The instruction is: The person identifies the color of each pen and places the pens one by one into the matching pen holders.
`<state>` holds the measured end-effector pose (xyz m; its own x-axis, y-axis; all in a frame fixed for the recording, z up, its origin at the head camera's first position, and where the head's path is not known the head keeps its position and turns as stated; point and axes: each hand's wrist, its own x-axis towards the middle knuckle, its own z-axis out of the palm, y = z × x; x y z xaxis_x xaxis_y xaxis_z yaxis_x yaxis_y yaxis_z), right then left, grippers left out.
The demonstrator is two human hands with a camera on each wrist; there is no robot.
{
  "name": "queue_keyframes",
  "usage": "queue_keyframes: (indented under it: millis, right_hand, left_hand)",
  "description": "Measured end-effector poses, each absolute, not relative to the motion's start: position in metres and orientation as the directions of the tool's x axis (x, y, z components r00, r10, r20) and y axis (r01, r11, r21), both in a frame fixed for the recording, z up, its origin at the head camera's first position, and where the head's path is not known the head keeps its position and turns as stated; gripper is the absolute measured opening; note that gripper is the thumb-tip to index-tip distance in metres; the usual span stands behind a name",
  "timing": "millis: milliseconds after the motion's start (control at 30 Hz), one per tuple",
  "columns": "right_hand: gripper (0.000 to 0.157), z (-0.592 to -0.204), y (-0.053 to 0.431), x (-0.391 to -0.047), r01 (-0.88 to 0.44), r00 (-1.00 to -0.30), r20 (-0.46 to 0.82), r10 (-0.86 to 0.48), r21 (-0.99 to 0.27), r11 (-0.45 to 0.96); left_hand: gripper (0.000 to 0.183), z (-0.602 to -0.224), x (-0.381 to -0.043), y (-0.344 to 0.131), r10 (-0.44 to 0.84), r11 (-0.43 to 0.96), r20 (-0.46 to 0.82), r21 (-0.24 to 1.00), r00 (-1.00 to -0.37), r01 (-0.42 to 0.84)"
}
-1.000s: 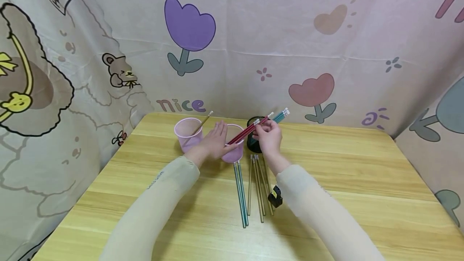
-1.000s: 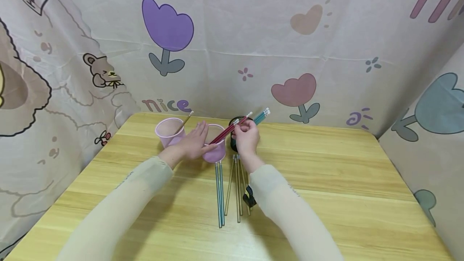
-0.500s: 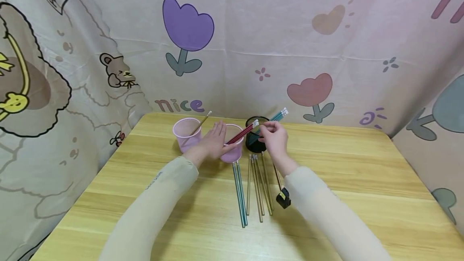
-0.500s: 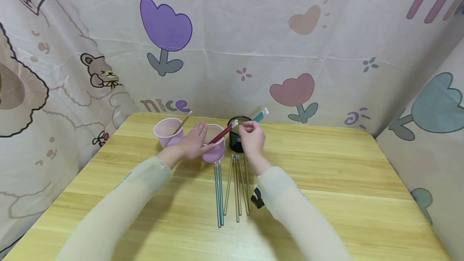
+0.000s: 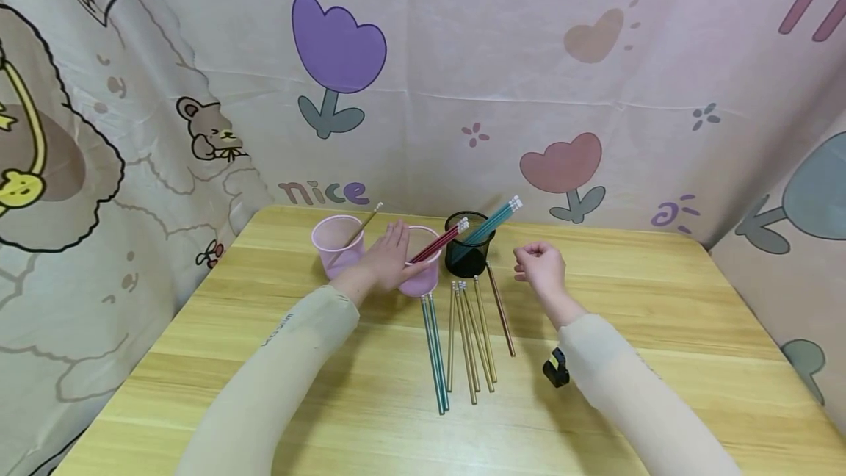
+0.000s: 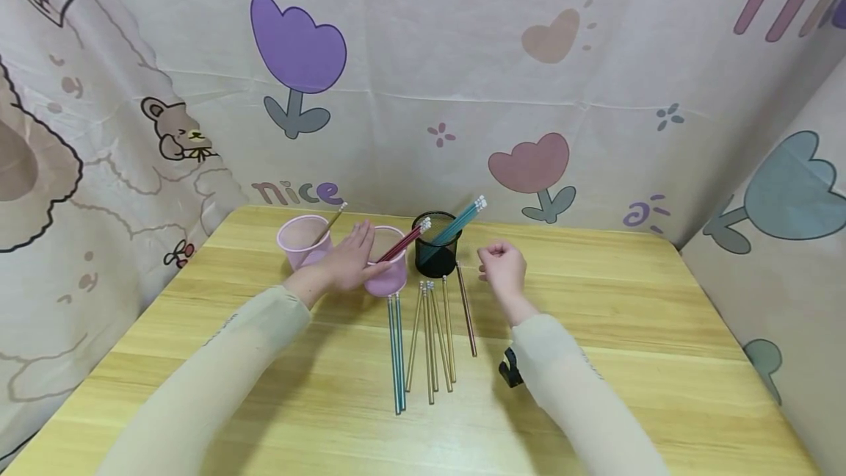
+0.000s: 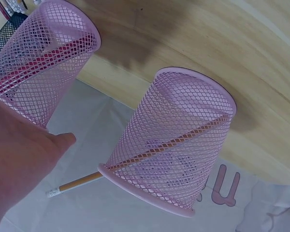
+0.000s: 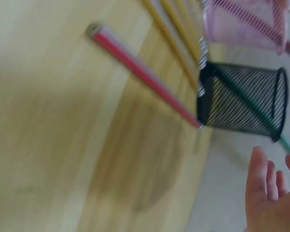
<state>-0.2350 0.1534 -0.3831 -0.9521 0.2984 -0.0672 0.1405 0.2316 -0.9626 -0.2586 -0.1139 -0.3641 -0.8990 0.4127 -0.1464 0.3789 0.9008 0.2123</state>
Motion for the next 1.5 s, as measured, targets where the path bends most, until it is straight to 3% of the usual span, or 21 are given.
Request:
queue_keyframes:
  millis: [233,467,733,933,1067,1233,1500]
  right_hand:
    - [0.017,-0.393,0.160,-0.235,0.240,-0.966,-0.160,0.206,-0.854,0.462]
    - [0.020,-0.410,0.150,-0.236,0.176,-0.984,-0.140,0.109,-0.689,0.703]
    - [0.042,-0.421,0.139,-0.237,0.166,-0.985,-0.141,0.100,-0.604,0.780]
    - [0.042,-0.418,0.136,-0.239,0.138,-0.987,-0.147,0.068,-0.535,0.834]
    - [0.031,-0.417,0.137,-0.241,0.175,-0.976,-0.208,0.062,-0.588,0.789]
    - [0.016,-0.421,0.147,-0.244,0.279,-0.943,-0.332,0.032,-0.731,0.622]
    - [0.016,-0.412,0.163,-0.237,0.424,-0.887,-0.460,-0.034,-0.842,0.334]
  left_hand:
    - [0.089,-0.363,-0.258,-0.116,0.409,0.904,-0.155,0.203,-0.899,0.376]
    - [0.089,-0.363,-0.257,-0.116,0.415,0.901,-0.152,0.208,-0.897,0.382]
    - [0.089,-0.363,-0.257,-0.113,0.414,0.902,-0.150,0.199,-0.898,0.383]
    - [0.089,-0.362,-0.257,-0.112,0.407,0.905,-0.153,0.201,-0.900,0.375]
    - [0.088,-0.362,-0.258,-0.112,0.406,0.905,-0.151,0.207,-0.901,0.373]
    - [0.089,-0.363,-0.258,-0.112,0.408,0.905,-0.152,0.198,-0.900,0.376]
    - [0.089,-0.362,-0.257,-0.114,0.408,0.905,-0.160,0.198,-0.899,0.376]
